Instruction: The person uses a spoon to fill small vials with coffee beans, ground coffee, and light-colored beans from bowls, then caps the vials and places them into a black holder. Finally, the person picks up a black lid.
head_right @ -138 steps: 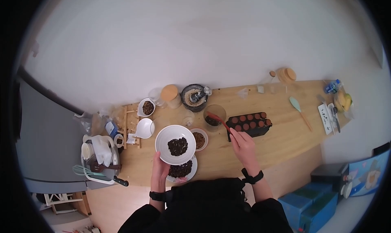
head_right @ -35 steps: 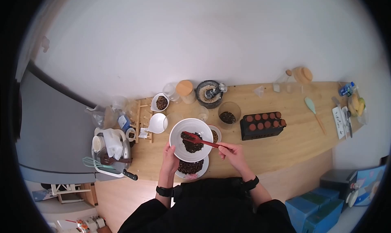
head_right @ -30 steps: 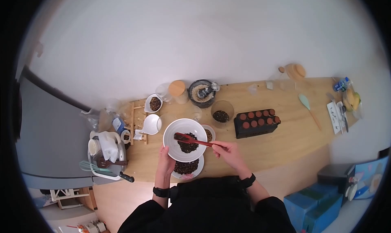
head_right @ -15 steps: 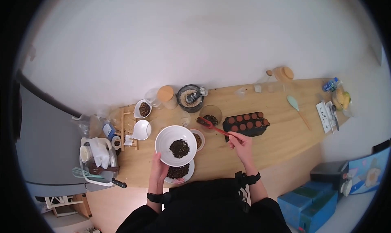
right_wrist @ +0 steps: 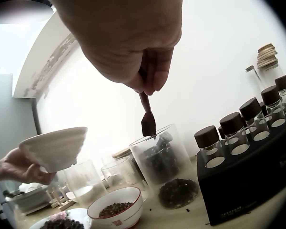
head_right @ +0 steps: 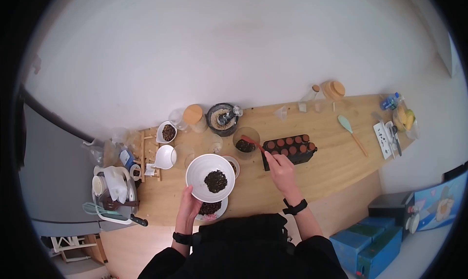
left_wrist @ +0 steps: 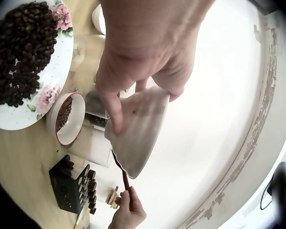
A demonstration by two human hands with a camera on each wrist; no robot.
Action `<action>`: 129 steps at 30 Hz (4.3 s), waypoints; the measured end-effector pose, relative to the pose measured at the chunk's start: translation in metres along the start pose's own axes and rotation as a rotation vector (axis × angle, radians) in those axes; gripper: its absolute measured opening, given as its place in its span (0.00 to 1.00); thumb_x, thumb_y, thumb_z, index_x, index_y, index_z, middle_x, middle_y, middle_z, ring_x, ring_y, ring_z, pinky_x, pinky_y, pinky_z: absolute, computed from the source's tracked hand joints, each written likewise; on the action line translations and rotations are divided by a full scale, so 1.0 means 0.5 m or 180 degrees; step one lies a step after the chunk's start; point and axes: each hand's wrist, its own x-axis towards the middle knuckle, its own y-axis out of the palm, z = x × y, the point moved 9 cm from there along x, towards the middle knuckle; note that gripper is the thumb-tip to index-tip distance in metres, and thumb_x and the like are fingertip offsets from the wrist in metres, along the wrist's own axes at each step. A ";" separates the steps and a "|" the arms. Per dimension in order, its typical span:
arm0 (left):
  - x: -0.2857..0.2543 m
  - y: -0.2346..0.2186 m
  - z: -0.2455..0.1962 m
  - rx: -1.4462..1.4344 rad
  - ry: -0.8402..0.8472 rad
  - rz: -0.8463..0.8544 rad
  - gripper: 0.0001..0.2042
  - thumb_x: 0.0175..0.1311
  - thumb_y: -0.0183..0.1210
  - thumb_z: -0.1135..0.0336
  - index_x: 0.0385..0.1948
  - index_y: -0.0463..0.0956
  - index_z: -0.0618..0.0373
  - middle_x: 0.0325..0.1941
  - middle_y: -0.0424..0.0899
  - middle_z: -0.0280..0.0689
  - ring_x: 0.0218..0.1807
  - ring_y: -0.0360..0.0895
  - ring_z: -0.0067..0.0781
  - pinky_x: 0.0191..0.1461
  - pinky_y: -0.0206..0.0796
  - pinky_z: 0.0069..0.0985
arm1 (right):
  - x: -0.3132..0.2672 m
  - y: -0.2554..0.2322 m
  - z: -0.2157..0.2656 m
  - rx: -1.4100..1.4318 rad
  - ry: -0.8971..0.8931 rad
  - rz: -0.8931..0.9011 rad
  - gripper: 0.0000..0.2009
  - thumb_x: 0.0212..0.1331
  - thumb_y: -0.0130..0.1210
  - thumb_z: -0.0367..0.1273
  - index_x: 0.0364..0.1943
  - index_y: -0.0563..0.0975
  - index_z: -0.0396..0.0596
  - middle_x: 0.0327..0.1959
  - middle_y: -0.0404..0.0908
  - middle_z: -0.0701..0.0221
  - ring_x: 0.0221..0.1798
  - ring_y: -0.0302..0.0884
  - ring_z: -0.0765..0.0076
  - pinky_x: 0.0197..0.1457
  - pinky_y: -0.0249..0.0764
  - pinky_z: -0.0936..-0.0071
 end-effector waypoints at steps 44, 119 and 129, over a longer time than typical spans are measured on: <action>-0.047 -0.036 0.285 0.0364 -0.2794 -0.0234 0.18 0.69 0.44 0.68 0.60 0.57 0.54 0.60 0.66 0.43 0.63 0.67 0.40 0.65 0.63 0.42 | -0.163 -0.178 0.014 0.0422 0.1400 -0.0372 0.11 0.51 0.60 0.21 0.41 0.82 0.41 0.28 0.80 0.62 0.28 0.79 0.63 0.31 0.72 0.74; 0.047 0.026 -0.057 0.0847 0.0369 -0.0269 0.19 0.64 0.51 0.77 0.57 0.63 0.56 0.48 0.74 0.37 0.51 0.76 0.32 0.48 0.79 0.35 | -0.098 0.187 0.071 0.3818 0.2815 0.0585 0.10 0.66 0.50 0.30 0.45 0.75 0.36 0.29 0.79 0.67 0.28 0.78 0.76 0.35 0.77 0.77; 0.064 0.019 -0.056 0.0393 0.0349 -0.0256 0.17 0.66 0.49 0.73 0.56 0.60 0.55 0.56 0.72 0.40 0.57 0.73 0.38 0.55 0.73 0.45 | -0.081 0.209 0.037 0.4223 0.3021 0.0432 0.12 0.68 0.49 0.33 0.45 0.75 0.37 0.29 0.79 0.67 0.28 0.77 0.75 0.34 0.77 0.78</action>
